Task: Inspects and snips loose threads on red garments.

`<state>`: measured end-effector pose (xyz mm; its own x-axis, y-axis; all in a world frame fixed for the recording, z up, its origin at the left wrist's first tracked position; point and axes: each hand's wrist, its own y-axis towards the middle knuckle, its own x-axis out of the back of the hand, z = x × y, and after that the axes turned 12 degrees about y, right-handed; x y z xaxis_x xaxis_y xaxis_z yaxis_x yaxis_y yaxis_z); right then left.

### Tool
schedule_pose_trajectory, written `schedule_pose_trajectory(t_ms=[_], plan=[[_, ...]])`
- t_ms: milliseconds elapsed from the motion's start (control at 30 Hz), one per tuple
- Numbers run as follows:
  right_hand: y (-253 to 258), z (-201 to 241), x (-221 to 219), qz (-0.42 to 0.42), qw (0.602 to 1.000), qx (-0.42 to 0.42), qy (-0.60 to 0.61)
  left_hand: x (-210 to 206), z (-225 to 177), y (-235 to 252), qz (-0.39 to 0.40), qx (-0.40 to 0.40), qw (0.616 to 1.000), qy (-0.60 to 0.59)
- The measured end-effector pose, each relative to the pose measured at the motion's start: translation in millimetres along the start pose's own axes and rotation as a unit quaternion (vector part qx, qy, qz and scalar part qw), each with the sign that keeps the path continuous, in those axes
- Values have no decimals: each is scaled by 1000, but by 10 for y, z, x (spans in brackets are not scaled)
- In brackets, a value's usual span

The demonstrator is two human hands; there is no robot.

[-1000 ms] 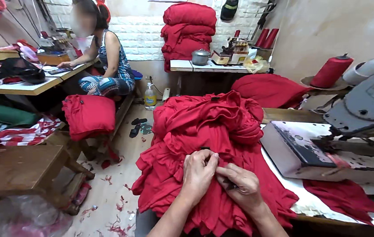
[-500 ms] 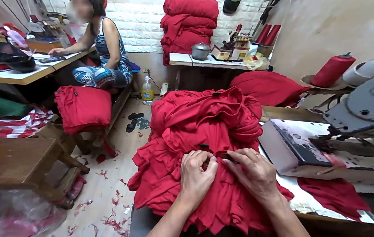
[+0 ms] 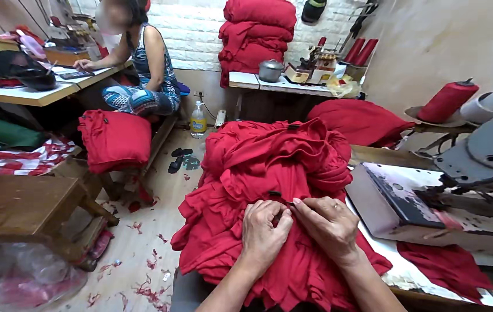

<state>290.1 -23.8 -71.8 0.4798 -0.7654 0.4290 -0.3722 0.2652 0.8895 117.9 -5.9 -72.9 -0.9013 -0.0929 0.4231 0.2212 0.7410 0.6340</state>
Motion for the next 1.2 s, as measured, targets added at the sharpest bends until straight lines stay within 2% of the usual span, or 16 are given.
schedule_pose_trajectory(t_ms=[167, 333, 467, 567, 667, 833, 1000, 1133, 1200], plan=[[-66, 20, 0, -13, 1000, -10, -13, 2, -2, -8, -5, -7, 1000, 2], [-173, 28, 113, -35, 994, -97, 37, 36, 40, -36, 9, -54, 998, -17], [-376, -6, 273, -42, 971, -232, 27, 88, 105, -67, 48, -91, 991, -82], [-591, -65, 460, -27, 920, -391, -19, 87, 139, -88, 65, -109, 987, -97], [-777, -119, 681, 6, 877, -475, -69, 64, 135, -101, 71, -113, 988, -71], [-987, -49, 907, 75, 847, -515, -108, 42, 162, -140, 60, -82, 991, -88], [-1084, 66, 918, 127, 829, -534, -105, 33, 188, -159, 65, -96, 991, -73], [-1258, 80, 992, 20, 869, -465, -165, 35, 199, -159, 65, -103, 990, -72], [-1325, 31, 1199, -28, 857, -474, -198, 38, 198, -162, 67, -106, 989, -72]])
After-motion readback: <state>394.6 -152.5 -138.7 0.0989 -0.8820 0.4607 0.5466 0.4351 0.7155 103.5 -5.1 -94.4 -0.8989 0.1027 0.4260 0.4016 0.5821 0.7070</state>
